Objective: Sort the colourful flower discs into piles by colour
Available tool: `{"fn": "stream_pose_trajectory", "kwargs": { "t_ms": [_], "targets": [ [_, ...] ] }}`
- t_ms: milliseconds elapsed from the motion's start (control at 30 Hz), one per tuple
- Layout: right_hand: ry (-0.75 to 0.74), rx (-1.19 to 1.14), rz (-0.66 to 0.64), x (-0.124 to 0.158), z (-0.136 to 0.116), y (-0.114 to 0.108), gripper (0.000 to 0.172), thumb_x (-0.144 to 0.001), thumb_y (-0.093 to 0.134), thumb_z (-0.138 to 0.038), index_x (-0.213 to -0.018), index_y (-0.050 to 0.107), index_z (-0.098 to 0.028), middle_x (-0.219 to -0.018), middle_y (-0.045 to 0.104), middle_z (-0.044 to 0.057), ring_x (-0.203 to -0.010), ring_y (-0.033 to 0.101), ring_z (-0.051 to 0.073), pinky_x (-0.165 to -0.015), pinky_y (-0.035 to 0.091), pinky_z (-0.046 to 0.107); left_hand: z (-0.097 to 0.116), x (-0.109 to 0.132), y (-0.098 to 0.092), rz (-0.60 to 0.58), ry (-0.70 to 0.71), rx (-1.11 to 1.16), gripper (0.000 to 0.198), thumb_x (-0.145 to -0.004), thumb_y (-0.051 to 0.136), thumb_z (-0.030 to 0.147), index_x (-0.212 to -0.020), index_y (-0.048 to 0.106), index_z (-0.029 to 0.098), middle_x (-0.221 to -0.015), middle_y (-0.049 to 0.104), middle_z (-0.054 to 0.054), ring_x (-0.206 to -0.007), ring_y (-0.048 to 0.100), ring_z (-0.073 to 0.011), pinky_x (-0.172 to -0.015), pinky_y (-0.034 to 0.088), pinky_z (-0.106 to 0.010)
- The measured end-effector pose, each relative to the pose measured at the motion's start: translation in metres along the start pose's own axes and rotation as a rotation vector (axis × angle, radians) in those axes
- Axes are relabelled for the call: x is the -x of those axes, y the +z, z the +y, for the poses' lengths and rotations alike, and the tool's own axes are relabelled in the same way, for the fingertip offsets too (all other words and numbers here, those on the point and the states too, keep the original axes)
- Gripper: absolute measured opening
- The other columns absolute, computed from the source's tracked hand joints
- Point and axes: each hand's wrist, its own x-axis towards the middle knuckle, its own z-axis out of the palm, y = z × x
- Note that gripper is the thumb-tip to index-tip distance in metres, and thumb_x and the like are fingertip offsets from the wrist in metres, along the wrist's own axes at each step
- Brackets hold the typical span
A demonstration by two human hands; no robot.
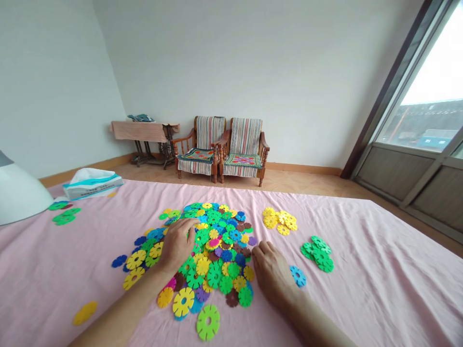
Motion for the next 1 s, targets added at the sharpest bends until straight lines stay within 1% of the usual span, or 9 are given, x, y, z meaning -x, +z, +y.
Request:
{"fn": "stream_pose_trajectory", "kwargs": {
  "t_ms": [133,300,467,633,700,800,900,1000],
  "targets": [
    [-0.002,0.041,-0.007,0.001,-0.005,0.000,0.017,-0.083,0.050,-0.003,-0.080,0.058,-0.018,-0.084,0.058,0.006,-0.075,0.050,0.020,-0.068,0.034,0.032,0.005,0.002,-0.003,0.028,0.074,-0.017,0.023,-0.089,0.043,0.017,-0.097,0.065,0.019,-0.098,0.070,-0.006,-0.095,0.063,-0.0220,-0.089,0.048,-0.039],
    [-0.022,0.029,0.116,0.005,-0.009,0.007,0.018,-0.076,0.057,-0.002,-0.079,0.057,-0.019,-0.081,0.057,0.004,-0.074,0.047,0.021,-0.069,0.031,0.033,0.004,0.004,-0.003,0.035,0.139,-0.013,0.021,-0.089,0.046,0.016,-0.100,0.063,0.020,-0.100,0.070,-0.006,-0.097,0.062,-0.0211,-0.091,0.047,-0.038],
    [-0.068,0.009,0.210,0.006,-0.011,0.011,0.019,-0.073,0.061,-0.002,-0.076,0.055,-0.020,-0.076,0.055,0.003,-0.069,0.043,0.020,-0.066,0.030,0.033,-0.001,0.009,-0.003,0.019,0.110,-0.009,0.019,-0.089,0.047,0.019,-0.099,0.063,0.020,-0.100,0.069,-0.005,-0.097,0.062,-0.0210,-0.089,0.048,-0.037],
    [-0.077,0.017,0.202,0.005,-0.012,0.010,0.020,-0.072,0.061,-0.001,-0.076,0.055,-0.020,-0.076,0.055,0.004,-0.069,0.043,0.021,-0.066,0.030,0.033,0.000,0.008,-0.006,-0.003,0.068,0.020,0.018,-0.090,0.046,0.020,-0.097,0.063,0.020,-0.097,0.069,-0.005,-0.094,0.063,-0.0198,-0.087,0.049,-0.035],
    [-0.079,0.017,0.186,0.006,-0.012,0.009,0.020,-0.073,0.060,0.000,-0.077,0.056,-0.019,-0.076,0.055,0.004,-0.069,0.043,0.021,-0.066,0.030,0.033,0.004,0.006,-0.009,-0.028,0.055,0.025,0.017,-0.089,0.047,0.022,-0.095,0.063,0.020,-0.094,0.068,-0.005,-0.093,0.062,-0.0198,-0.085,0.049,-0.034],
    [-0.088,0.017,0.160,0.006,-0.012,0.007,0.019,-0.075,0.058,0.000,-0.077,0.056,-0.019,-0.078,0.056,0.005,-0.069,0.044,0.020,-0.066,0.031,0.033,0.013,0.002,-0.015,-0.097,0.039,0.000,0.016,-0.086,0.053,0.027,-0.095,0.063,0.020,-0.094,0.065,-0.005,-0.094,0.061,-0.0213,-0.085,0.049,-0.034],
    [-0.088,0.025,0.128,0.006,-0.012,0.005,0.019,-0.076,0.058,0.000,-0.078,0.056,-0.018,-0.078,0.056,0.005,-0.070,0.045,0.020,-0.065,0.032,0.032,0.017,-0.001,-0.020,-0.182,0.026,-0.045,0.023,-0.080,0.060,0.032,-0.100,0.063,0.020,-0.098,0.063,-0.006,-0.098,0.058,-0.0236,-0.088,0.047,-0.037],
    [-0.087,0.040,0.120,0.006,-0.012,0.003,0.018,-0.076,0.057,-0.001,-0.078,0.056,-0.019,-0.079,0.056,0.005,-0.070,0.045,0.019,-0.064,0.032,0.032,0.017,-0.002,-0.020,-0.239,0.005,-0.075,0.031,-0.076,0.065,0.035,-0.104,0.063,0.021,-0.102,0.062,-0.006,-0.100,0.057,-0.0250,-0.090,0.046,-0.040]
  ]
}}
